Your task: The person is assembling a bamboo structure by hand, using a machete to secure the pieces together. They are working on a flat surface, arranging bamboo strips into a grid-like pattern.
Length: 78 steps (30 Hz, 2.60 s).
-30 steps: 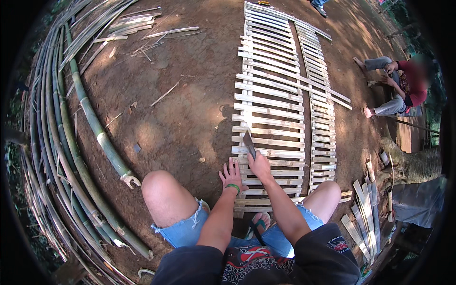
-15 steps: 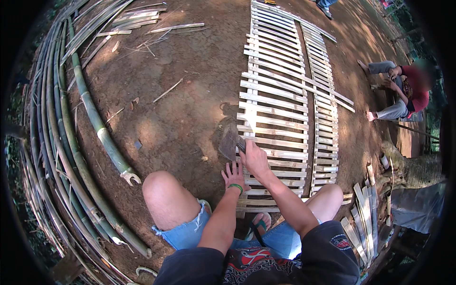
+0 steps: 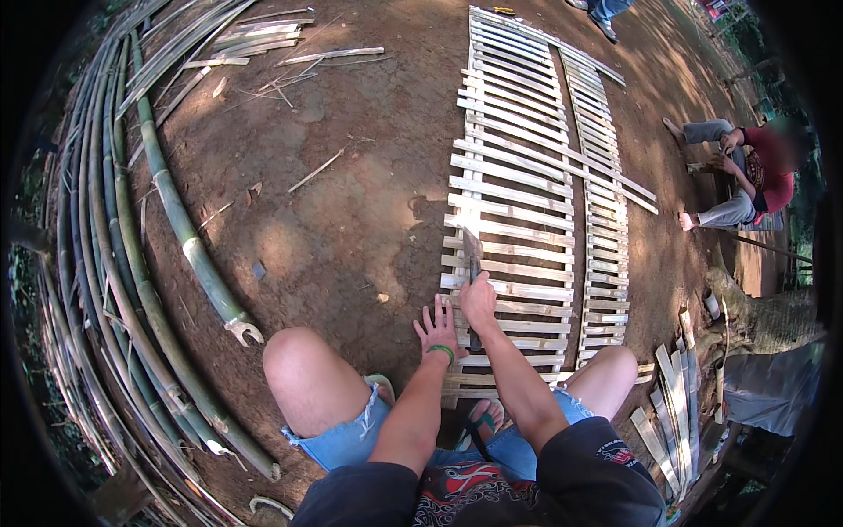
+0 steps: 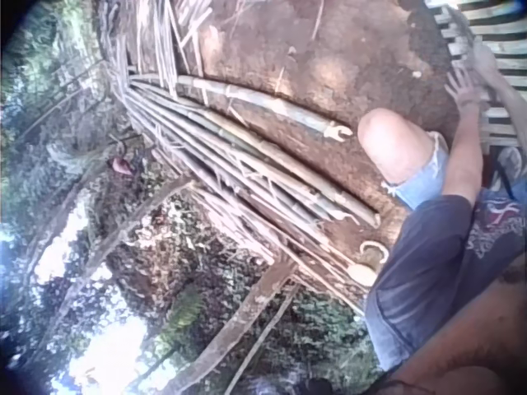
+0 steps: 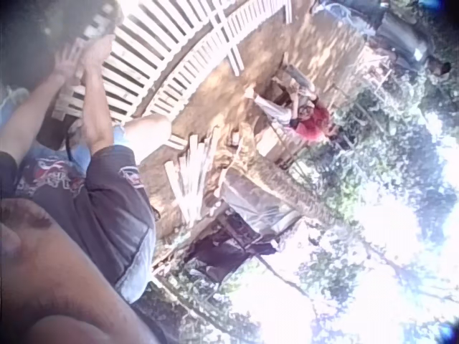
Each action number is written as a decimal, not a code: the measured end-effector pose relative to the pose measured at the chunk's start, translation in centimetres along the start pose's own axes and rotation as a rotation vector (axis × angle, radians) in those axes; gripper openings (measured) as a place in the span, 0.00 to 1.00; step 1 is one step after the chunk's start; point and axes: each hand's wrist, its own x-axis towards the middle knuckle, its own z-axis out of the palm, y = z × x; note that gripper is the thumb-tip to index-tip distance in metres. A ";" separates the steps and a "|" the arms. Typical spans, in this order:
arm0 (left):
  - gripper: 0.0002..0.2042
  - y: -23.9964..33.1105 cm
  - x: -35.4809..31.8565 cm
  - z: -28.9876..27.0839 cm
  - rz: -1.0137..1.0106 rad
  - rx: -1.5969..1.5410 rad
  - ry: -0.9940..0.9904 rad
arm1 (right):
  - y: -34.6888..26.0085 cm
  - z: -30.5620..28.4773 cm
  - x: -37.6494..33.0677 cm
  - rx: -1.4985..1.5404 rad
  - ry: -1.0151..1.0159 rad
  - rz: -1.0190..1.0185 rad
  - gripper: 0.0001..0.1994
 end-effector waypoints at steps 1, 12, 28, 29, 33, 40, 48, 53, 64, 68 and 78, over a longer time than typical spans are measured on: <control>0.73 0.2 0.3 -0.3 0.009 0.002 0.015 | 0.6 -0.4 0.7 0.047 0.017 -0.027 0.18; 0.74 -0.9 -0.9 0.3 -0.007 -0.009 -0.029 | -3.0 -4.9 0.9 0.475 -0.044 -0.091 0.21; 0.74 -0.2 -0.4 -0.3 0.002 -0.020 -0.034 | 1.6 -5.7 4.5 1.771 0.067 0.348 0.31; 0.74 0.0 -0.3 -0.1 0.011 -0.015 -0.031 | 2.6 -4.1 4.1 1.676 -0.085 0.367 0.31; 0.74 -1.1 -0.3 0.2 0.001 -0.010 -0.023 | 4.2 -3.6 2.6 1.193 -0.525 0.462 0.32; 0.74 0.0 -0.3 0.7 0.023 0.002 -0.029 | 5.5 -3.4 3.4 1.182 -0.645 0.407 0.31; 0.74 -1.1 -0.1 0.6 0.012 -0.017 0.009 | -0.1 -1.8 2.5 1.473 -0.243 0.364 0.32; 0.74 -2.1 -0.2 1.2 -0.014 -0.020 0.004 | 3.0 -3.6 3.1 1.111 -0.530 0.379 0.33; 0.74 -1.4 -0.3 0.7 0.008 -0.011 -0.001 | 1.5 -5.4 3.2 1.233 -0.271 0.282 0.30; 0.73 -0.7 0.2 0.4 0.036 -0.005 0.006 | 1.4 -2.4 3.0 1.032 -0.271 0.303 0.31; 0.75 -0.7 0.0 1.1 0.031 -0.015 0.002 | 1.4 -1.6 2.9 1.066 -0.158 0.329 0.30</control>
